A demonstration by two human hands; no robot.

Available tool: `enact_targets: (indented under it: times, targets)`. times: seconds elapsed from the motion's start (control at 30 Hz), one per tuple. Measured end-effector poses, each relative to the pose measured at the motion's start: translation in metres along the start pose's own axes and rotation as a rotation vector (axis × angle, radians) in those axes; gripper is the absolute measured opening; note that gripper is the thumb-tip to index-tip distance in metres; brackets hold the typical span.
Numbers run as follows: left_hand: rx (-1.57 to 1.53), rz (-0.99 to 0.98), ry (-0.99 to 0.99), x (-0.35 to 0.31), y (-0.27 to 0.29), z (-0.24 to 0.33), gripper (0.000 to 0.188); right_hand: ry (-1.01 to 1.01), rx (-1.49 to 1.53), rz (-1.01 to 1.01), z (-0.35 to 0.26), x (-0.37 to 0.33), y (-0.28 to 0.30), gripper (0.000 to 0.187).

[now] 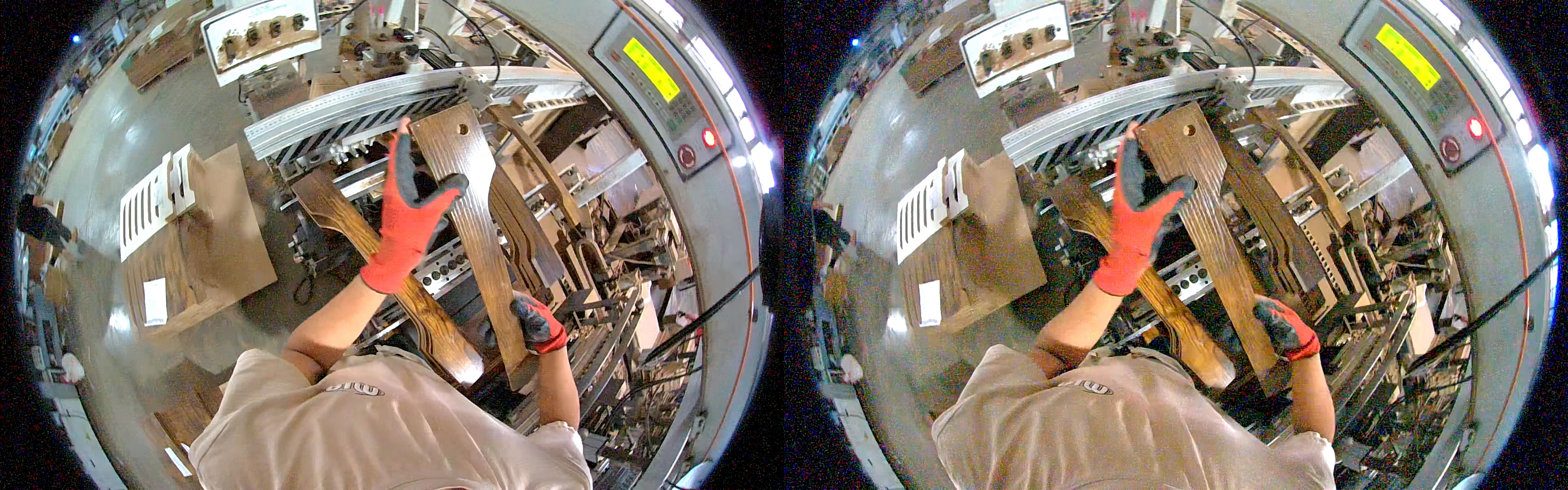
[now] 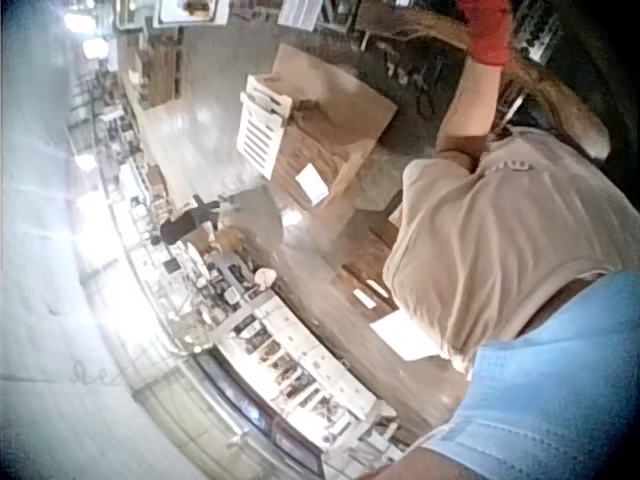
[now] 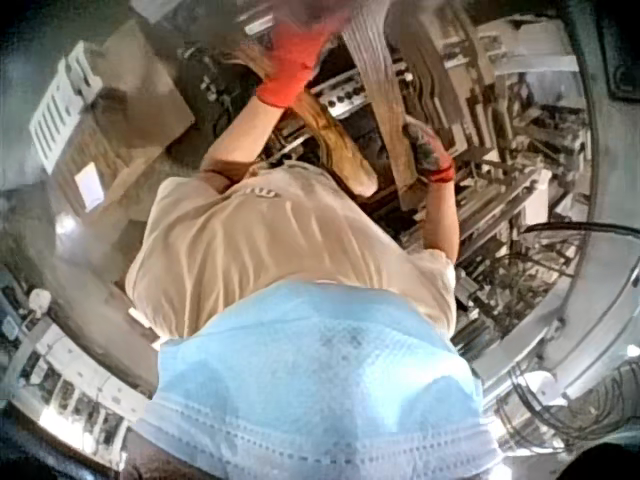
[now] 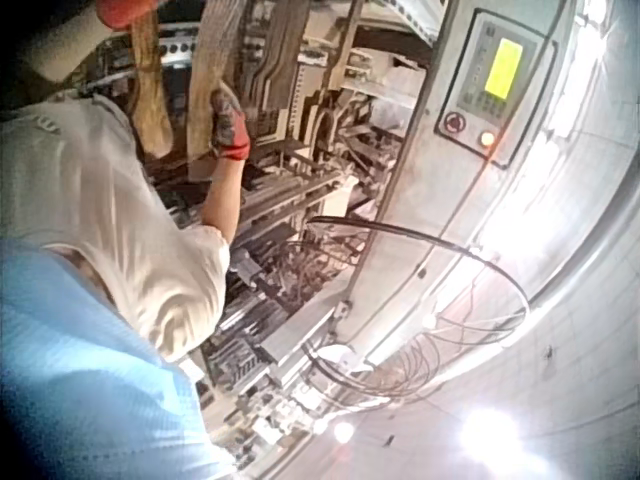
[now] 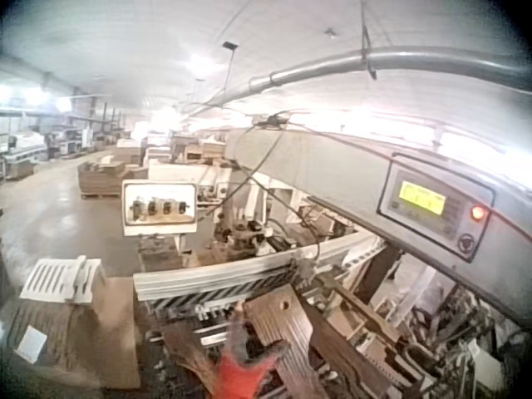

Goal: The person takes curved wooden boards from a stack and feeds them one by one into a processing machine while wearing gloves.

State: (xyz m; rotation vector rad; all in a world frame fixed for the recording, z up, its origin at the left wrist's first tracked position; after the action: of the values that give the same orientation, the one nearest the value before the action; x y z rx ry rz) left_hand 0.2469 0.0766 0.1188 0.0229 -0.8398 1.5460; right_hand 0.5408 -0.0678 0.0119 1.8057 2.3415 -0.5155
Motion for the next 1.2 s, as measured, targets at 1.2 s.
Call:
enact_targets:
  times: [1.2]
  targets:
    - [0.312, -0.042, 0.178, -0.076, 0.031, 0.012, 0.077, 0.311, -0.315, 0.395, -0.016, 0.005, 0.018, 0.057]
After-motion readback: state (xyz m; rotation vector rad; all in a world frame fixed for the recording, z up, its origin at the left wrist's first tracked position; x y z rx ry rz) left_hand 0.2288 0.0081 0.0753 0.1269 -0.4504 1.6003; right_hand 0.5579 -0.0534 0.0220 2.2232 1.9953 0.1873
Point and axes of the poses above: each hand's wrist, its own x-axis towards the middle knuckle, its own y-axis out of the back of the hand, z = x × y, the point moved 3 cm from there along x, towards the middle knuckle, and after that the axes turned 4 degrees about y, right-handed, at the moved point
